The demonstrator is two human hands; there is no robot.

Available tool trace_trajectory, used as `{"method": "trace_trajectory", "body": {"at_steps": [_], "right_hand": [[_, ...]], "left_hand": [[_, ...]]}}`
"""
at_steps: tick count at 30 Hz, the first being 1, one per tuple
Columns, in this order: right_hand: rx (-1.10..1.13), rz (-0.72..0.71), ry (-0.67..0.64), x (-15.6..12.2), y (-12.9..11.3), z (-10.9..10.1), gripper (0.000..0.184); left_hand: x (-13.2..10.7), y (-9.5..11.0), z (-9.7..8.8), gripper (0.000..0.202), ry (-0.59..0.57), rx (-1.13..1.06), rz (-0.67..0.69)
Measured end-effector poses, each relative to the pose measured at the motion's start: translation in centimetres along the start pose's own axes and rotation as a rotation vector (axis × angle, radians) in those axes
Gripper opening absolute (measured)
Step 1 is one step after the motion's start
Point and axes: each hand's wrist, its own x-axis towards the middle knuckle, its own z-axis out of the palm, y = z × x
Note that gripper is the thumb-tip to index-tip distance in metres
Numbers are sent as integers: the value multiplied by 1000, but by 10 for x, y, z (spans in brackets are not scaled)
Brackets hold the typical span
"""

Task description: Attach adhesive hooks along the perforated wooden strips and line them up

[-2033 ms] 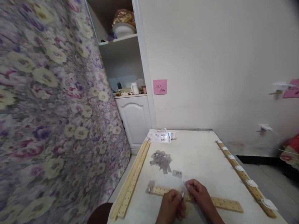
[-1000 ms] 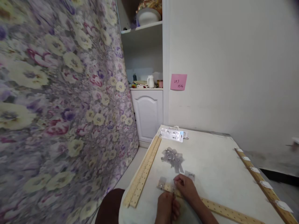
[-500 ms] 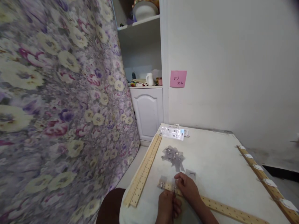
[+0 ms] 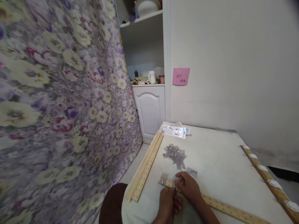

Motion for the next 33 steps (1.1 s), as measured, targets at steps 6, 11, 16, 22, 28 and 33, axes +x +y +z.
{"method": "trace_trajectory", "body": {"at_steps": [6,11,16,22,28,33], "right_hand": [[10,-14,21,-1,5,2,26],[23,3,37,-5,-1,0,25],[49,-70,127,-16,-15,-7,22],[39,-65,90,-14,-10,-4,10],[21,-79,73,-12,-4,0,9],[10,-75,78,-13,-5,1,8]], "left_hand": [[-1,3,0,25,-13,22,-12],[-2,3,0,21,-15,30,-26],[-1,2,0,21,-19,21,-38],[0,2,0,22,-11,16,-28],[1,1,0,20,-14,26,-30],[2,0,0,27,-27,19,-6]]}}
